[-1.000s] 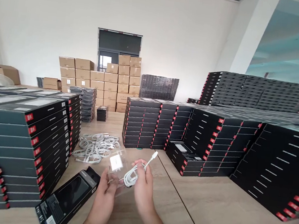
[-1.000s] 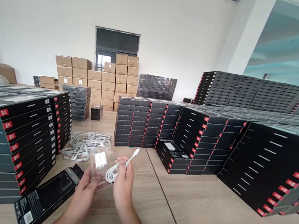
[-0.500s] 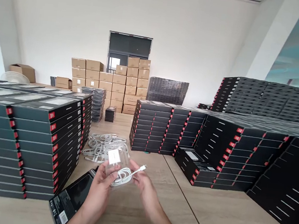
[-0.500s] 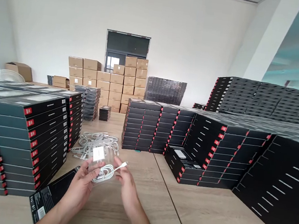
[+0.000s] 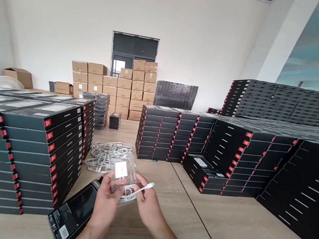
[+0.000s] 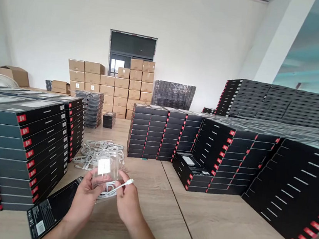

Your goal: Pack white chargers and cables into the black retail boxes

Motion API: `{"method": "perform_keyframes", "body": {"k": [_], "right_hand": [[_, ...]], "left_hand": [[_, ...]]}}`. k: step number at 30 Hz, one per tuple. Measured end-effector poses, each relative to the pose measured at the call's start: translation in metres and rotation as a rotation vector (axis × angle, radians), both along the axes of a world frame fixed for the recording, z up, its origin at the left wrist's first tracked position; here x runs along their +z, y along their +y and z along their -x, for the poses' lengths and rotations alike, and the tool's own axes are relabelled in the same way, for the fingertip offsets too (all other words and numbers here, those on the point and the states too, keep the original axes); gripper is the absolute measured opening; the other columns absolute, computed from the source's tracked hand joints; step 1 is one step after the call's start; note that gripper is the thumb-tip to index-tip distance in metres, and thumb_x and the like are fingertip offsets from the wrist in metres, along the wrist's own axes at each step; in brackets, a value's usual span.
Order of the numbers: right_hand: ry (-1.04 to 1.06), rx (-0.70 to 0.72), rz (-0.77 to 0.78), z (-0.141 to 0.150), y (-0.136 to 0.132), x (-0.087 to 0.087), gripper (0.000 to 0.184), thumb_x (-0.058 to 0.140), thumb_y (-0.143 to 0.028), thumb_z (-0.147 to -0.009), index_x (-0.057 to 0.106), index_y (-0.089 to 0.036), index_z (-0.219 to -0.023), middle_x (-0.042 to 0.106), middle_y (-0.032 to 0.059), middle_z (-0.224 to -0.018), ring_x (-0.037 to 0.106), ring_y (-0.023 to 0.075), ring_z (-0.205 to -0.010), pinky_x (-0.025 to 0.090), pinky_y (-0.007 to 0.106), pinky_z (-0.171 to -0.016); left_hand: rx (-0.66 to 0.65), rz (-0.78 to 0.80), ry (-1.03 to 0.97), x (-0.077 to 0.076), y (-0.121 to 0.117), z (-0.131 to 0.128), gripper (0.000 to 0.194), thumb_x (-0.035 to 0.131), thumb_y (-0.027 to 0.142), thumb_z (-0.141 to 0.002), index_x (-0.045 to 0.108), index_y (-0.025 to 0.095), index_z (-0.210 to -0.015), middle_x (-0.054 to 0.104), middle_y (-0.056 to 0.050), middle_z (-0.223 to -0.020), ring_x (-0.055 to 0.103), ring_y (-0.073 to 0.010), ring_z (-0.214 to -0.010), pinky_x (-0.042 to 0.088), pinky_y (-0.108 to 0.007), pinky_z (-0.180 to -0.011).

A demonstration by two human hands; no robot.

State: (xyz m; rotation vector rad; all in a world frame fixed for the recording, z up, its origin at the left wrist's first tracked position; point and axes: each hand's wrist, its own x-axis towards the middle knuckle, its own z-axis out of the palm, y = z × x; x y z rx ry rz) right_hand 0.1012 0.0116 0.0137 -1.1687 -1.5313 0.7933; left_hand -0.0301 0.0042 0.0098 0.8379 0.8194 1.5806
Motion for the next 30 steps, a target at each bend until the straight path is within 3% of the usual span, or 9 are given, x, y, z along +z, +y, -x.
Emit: {"method": "perform_keyframes", "body": {"k": [5,9,12,16,21,26,30], "right_hand": [[0.093,0.018,-0.026,0.011,0.004,-0.004,0.036,0.054,-0.022,-0.08,0.061,-0.019,-0.115,0.069,0.0037,-0.087,0.063,0.0203,-0.076,0.051,0.03,-0.069],[0.153,0.064,0.068,0.006,0.002,-0.005,0.037,0.06,-0.024,-0.079,0.062,-0.018,-0.116,0.067,0.0011,-0.077,0.062,0.0182,-0.069,0.049,0.028,-0.065],[0.192,0.133,0.096,0.001,-0.001,-0.003,0.042,0.063,-0.03,-0.081,0.062,-0.019,-0.121,0.069,0.0033,-0.085,0.063,0.0196,-0.078,0.049,0.031,-0.073],[0.301,0.09,0.092,-0.002,-0.002,0.003,0.039,0.067,-0.041,-0.079,0.068,-0.019,-0.112,0.07,0.007,-0.098,0.062,0.0233,-0.092,0.048,0.034,-0.083],[0.418,-0.017,0.08,-0.005,-0.003,0.011,0.034,0.07,-0.045,-0.075,0.071,-0.018,-0.097,0.066,0.0023,-0.076,0.057,0.0174,-0.071,0.044,0.026,-0.061],[0.521,-0.062,0.057,0.003,-0.007,0.016,0.032,0.075,-0.043,-0.072,0.068,-0.017,-0.091,0.064,0.0004,-0.069,0.054,0.0149,-0.064,0.039,0.023,-0.053],[0.587,-0.166,0.014,0.015,-0.009,0.015,0.03,0.081,-0.037,-0.064,0.058,-0.019,-0.07,0.057,-0.0043,-0.061,0.046,0.0104,-0.054,0.035,0.021,-0.049]], "left_hand": [[0.071,0.009,0.041,-0.001,0.004,0.003,0.052,0.077,0.02,-0.063,0.055,0.018,-0.11,0.074,-0.005,-0.085,0.067,-0.0183,-0.081,0.049,-0.031,-0.08],[-0.183,0.093,-0.125,0.01,-0.001,0.014,0.047,0.076,0.016,-0.058,0.062,0.017,-0.103,0.074,-0.005,-0.088,0.067,-0.0194,-0.078,0.05,-0.031,-0.073],[-0.316,0.182,-0.252,0.021,-0.007,0.019,0.039,0.075,0.016,-0.056,0.067,0.015,-0.094,0.074,-0.006,-0.085,0.068,-0.0196,-0.073,0.052,-0.031,-0.069],[-0.257,0.151,-0.306,0.026,-0.009,0.018,0.043,0.075,0.013,-0.055,0.068,0.017,-0.097,0.076,-0.006,-0.088,0.069,-0.0199,-0.076,0.052,-0.031,-0.072],[-0.183,0.107,-0.298,0.015,-0.003,0.02,0.048,0.077,0.015,-0.057,0.068,0.018,-0.105,0.075,-0.009,-0.096,0.069,-0.0231,-0.088,0.053,-0.035,-0.078],[-0.185,0.02,-0.232,0.01,-0.003,0.015,0.048,0.076,0.017,-0.062,0.068,0.019,-0.109,0.073,-0.009,-0.108,0.065,-0.0254,-0.103,0.049,-0.036,-0.089],[-0.207,-0.11,-0.099,0.013,-0.007,0.004,0.049,0.073,0.016,-0.065,0.065,0.021,-0.114,0.071,-0.007,-0.112,0.064,-0.0244,-0.105,0.047,-0.033,-0.091]]}}
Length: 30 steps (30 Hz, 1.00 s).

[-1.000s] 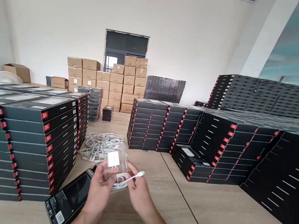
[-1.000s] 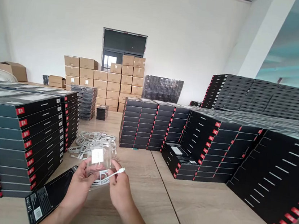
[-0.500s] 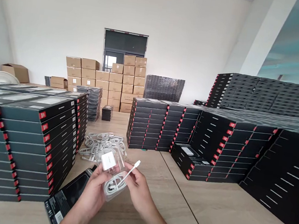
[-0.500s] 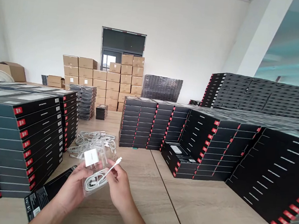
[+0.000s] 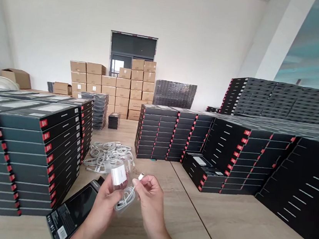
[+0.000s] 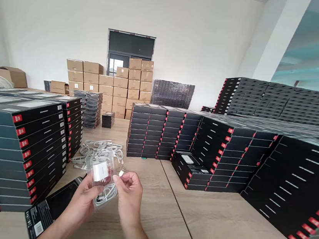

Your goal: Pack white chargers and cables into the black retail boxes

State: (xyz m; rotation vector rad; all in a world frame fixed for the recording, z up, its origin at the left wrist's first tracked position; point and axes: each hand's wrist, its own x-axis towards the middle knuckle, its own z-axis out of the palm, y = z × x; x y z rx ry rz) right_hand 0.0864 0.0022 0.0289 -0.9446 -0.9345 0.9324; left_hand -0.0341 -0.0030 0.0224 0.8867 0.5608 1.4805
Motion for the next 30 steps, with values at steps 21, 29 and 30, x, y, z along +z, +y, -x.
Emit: {"method": "perform_keyframes", "body": {"k": [21,29,30], "right_hand": [[-0.53,0.04,-0.073,-0.01,-0.001,0.006,0.033,0.055,-0.027,-0.085,0.069,-0.017,-0.112,0.075,0.0085,-0.09,0.069,0.0219,-0.074,0.054,0.029,-0.066],[-0.652,0.073,-0.082,-0.015,0.003,0.004,0.032,0.053,-0.03,-0.087,0.074,-0.017,-0.108,0.076,0.0084,-0.08,0.069,0.0237,-0.072,0.054,0.032,-0.067],[-0.685,0.077,-0.092,-0.015,0.003,0.004,0.032,0.052,-0.029,-0.088,0.074,-0.018,-0.108,0.075,0.0079,-0.08,0.068,0.0233,-0.071,0.053,0.032,-0.067]], "left_hand": [[-0.225,0.048,-0.092,0.005,-0.008,-0.003,0.053,0.071,0.014,-0.064,0.064,0.021,-0.116,0.073,-0.008,-0.105,0.067,-0.0261,-0.094,0.05,-0.033,-0.081],[-0.253,0.116,-0.131,0.004,-0.007,0.001,0.051,0.073,0.012,-0.059,0.068,0.021,-0.109,0.073,-0.007,-0.104,0.066,-0.0247,-0.099,0.047,-0.032,-0.088],[-0.255,0.126,-0.136,0.003,-0.006,0.002,0.05,0.074,0.011,-0.059,0.069,0.02,-0.107,0.074,-0.007,-0.102,0.066,-0.0244,-0.098,0.047,-0.031,-0.087]]}}
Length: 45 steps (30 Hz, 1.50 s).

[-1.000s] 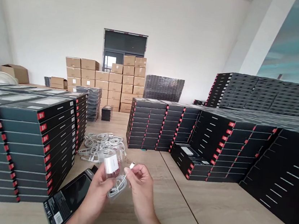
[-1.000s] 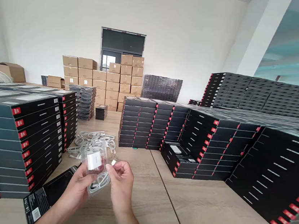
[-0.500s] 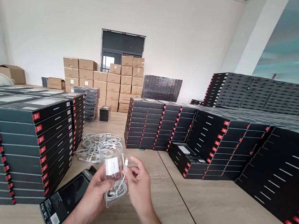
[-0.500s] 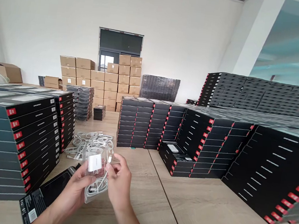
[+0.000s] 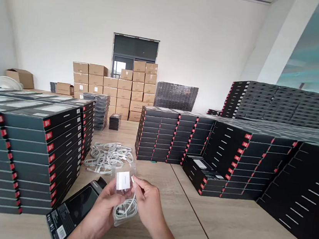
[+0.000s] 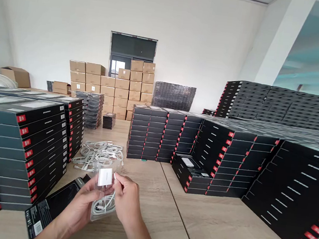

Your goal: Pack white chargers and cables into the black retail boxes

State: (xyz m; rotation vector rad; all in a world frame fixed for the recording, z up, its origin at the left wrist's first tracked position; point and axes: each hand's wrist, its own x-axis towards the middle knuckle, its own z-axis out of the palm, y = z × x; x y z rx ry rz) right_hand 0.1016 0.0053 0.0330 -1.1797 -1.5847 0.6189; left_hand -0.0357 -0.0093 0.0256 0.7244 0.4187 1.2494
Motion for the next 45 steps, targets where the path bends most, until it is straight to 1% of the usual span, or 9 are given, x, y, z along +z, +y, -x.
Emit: {"method": "perform_keyframes", "body": {"k": [7,9,14,17,20,24,31,39,45], "right_hand": [[-0.525,-0.137,-0.2,0.0,-0.006,0.007,0.029,0.051,-0.023,-0.087,0.076,-0.029,-0.101,0.065,0.007,-0.075,0.059,0.0234,-0.077,0.048,0.032,-0.069],[-0.573,-0.147,-0.207,0.0,-0.007,0.008,0.028,0.053,-0.026,-0.088,0.075,-0.03,-0.104,0.063,0.0078,-0.081,0.058,0.0239,-0.081,0.049,0.034,-0.073],[-0.403,-0.051,-0.123,-0.004,-0.007,0.0,0.036,0.052,-0.029,-0.089,0.065,-0.033,-0.122,0.06,0.0085,-0.112,0.055,0.0271,-0.107,0.047,0.042,-0.094],[-0.332,0.082,-0.075,-0.005,-0.005,-0.004,0.053,0.055,-0.02,-0.084,0.052,-0.035,-0.135,0.056,0.0056,-0.127,0.049,0.0264,-0.121,0.042,0.043,-0.104],[-0.297,0.177,-0.072,-0.002,-0.005,-0.006,0.069,0.054,-0.01,-0.077,0.044,-0.035,-0.141,0.055,0.0025,-0.133,0.047,0.0246,-0.125,0.038,0.043,-0.109],[-0.305,0.167,-0.119,0.001,-0.005,-0.008,0.078,0.053,-0.005,-0.072,0.041,-0.034,-0.143,0.06,0.0032,-0.129,0.051,0.0255,-0.12,0.042,0.044,-0.105],[-0.312,0.21,-0.162,-0.008,-0.001,-0.009,0.049,0.035,-0.017,-0.094,0.049,-0.032,-0.138,0.061,0.004,-0.129,0.055,0.0224,-0.118,0.046,0.041,-0.102],[-0.406,0.105,-0.276,0.002,0.0,-0.022,0.053,0.038,-0.015,-0.094,0.04,-0.034,-0.143,0.062,0.0036,-0.127,0.056,0.0228,-0.116,0.048,0.04,-0.1],[-0.29,0.135,-0.16,0.015,-0.002,-0.026,0.052,0.038,-0.017,-0.094,0.039,-0.032,-0.144,0.062,0.0052,-0.126,0.057,0.023,-0.115,0.048,0.038,-0.099]], "left_hand": [[-0.028,0.06,-0.023,0.0,-0.001,0.006,0.048,0.073,0.009,-0.057,0.07,0.02,-0.103,0.075,-0.008,-0.096,0.069,-0.0263,-0.095,0.048,-0.036,-0.089],[-0.039,0.065,-0.035,0.0,-0.001,0.007,0.048,0.073,0.009,-0.057,0.07,0.019,-0.104,0.075,-0.009,-0.096,0.069,-0.0286,-0.095,0.05,-0.038,-0.087],[-0.008,0.117,-0.116,-0.001,0.002,0.01,0.048,0.071,0.007,-0.06,0.068,0.019,-0.107,0.076,-0.009,-0.095,0.07,-0.0266,-0.093,0.053,-0.036,-0.082],[0.011,0.117,-0.129,0.0,0.004,0.015,0.049,0.071,0.006,-0.06,0.066,0.019,-0.108,0.075,-0.009,-0.093,0.071,-0.0232,-0.089,0.053,-0.032,-0.078],[0.024,0.11,-0.102,0.001,0.006,0.018,0.05,0.071,0.006,-0.059,0.066,0.018,-0.106,0.075,-0.009,-0.091,0.07,-0.0203,-0.083,0.053,-0.029,-0.074],[0.032,0.095,-0.112,0.002,0.006,0.02,0.049,0.068,0.003,-0.054,0.067,0.017,-0.101,0.075,-0.007,-0.09,0.069,-0.0203,-0.082,0.052,-0.029,-0.073],[0.006,0.144,-0.145,-0.002,0.009,0.019,0.049,0.062,0.001,-0.054,0.068,0.016,-0.1,0.074,-0.006,-0.085,0.069,-0.0188,-0.082,0.051,-0.031,-0.08],[0.064,0.149,-0.12,-0.001,0.005,0.012,0.048,0.062,0.002,-0.056,0.066,0.018,-0.1,0.073,-0.006,-0.083,0.068,-0.0187,-0.079,0.051,-0.031,-0.075],[0.091,0.118,-0.105,0.003,0.003,0.015,0.046,0.063,0.002,-0.057,0.066,0.019,-0.1,0.073,-0.004,-0.084,0.067,-0.0178,-0.076,0.05,-0.027,-0.07]]}}
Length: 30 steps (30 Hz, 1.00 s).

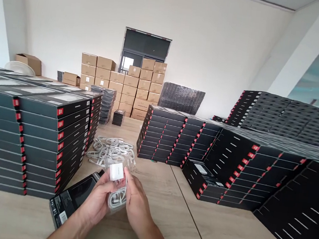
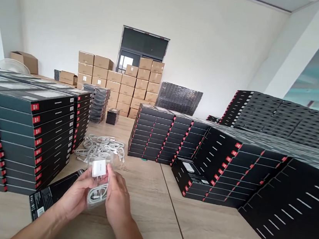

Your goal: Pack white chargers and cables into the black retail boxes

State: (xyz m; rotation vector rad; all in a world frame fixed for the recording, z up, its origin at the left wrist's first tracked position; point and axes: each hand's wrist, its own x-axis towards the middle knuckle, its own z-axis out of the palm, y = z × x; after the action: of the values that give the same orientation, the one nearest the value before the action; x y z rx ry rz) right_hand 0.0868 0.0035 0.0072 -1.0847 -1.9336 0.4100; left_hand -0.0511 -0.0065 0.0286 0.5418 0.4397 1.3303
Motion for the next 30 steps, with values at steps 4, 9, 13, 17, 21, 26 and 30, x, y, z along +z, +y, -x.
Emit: {"method": "perform_keyframes", "body": {"k": [4,9,13,17,21,26,30], "right_hand": [[0.257,0.076,0.102,-0.008,-0.001,0.009,0.043,0.044,-0.033,-0.096,0.047,-0.033,-0.139,0.047,0.0028,-0.144,0.041,0.0246,-0.133,0.035,0.041,-0.111],[0.711,0.14,0.413,-0.03,0.012,0.013,0.06,0.051,-0.054,-0.091,0.037,-0.032,-0.145,0.06,0.0094,-0.127,0.063,0.0244,-0.099,0.053,0.035,-0.073],[0.845,0.227,0.574,-0.033,0.014,0.012,0.066,0.062,-0.051,-0.085,0.039,-0.03,-0.143,0.065,0.0055,-0.106,0.063,0.0173,-0.075,0.05,0.029,-0.06],[0.848,0.323,0.722,-0.035,0.006,0.015,0.076,0.071,-0.039,-0.079,0.034,-0.032,-0.145,0.064,0.0033,-0.105,0.065,0.0191,-0.08,0.051,0.03,-0.064],[0.736,0.356,0.863,-0.037,-0.002,0.016,0.079,0.076,-0.025,-0.07,0.042,-0.028,-0.141,0.064,0.0023,-0.099,0.064,0.0204,-0.085,0.052,0.034,-0.073],[0.617,0.266,0.771,-0.023,-0.004,0.014,0.058,0.068,-0.017,-0.069,0.057,-0.021,-0.126,0.06,-0.0028,-0.078,0.058,0.0133,-0.069,0.045,0.027,-0.067],[0.487,0.146,0.634,-0.011,-0.003,0.012,0.053,0.059,-0.008,-0.068,0.062,-0.02,-0.119,0.055,-0.0055,-0.069,0.042,0.0082,-0.056,0.03,0.022,-0.052]], "left_hand": [[-0.109,-0.006,0.0,0.004,0.005,0.015,0.05,0.059,0.002,-0.053,0.066,0.017,-0.1,0.074,-0.007,-0.09,0.069,-0.0233,-0.083,0.052,-0.033,-0.075],[-0.208,0.043,0.066,0.002,0.006,0.019,0.045,0.056,0.004,-0.052,0.067,0.014,-0.094,0.072,-0.006,-0.078,0.067,-0.0201,-0.068,0.051,-0.031,-0.064],[-0.315,0.022,0.153,-0.003,0.003,0.01,0.053,0.054,0.005,-0.053,0.066,0.014,-0.103,0.07,-0.005,-0.072,0.063,-0.0188,-0.06,0.046,-0.027,-0.053],[-0.216,0.037,0.209,0.0,0.004,0.008,0.054,0.056,0.005,-0.053,0.063,0.016,-0.106,0.07,-0.003,-0.075,0.062,-0.017,-0.06,0.048,-0.027,-0.056],[-0.019,0.051,0.198,0.003,0.007,0.014,0.049,0.06,0.005,-0.052,0.061,0.019,-0.099,0.067,0.001,-0.071,0.06,-0.0147,-0.058,0.05,-0.027,-0.057],[0.01,0.043,0.158,-0.001,0.011,0.018,0.049,0.061,0.006,-0.052,0.059,0.021,-0.1,0.069,-0.001,-0.078,0.063,-0.017,-0.065,0.052,-0.031,-0.06],[-0.03,0.022,0.164,-0.002,0.012,0.015,0.048,0.059,0.006,-0.052,0.059,0.02,-0.098,0.068,-0.002,-0.074,0.064,-0.0188,-0.064,0.051,-0.031,-0.059]]}}
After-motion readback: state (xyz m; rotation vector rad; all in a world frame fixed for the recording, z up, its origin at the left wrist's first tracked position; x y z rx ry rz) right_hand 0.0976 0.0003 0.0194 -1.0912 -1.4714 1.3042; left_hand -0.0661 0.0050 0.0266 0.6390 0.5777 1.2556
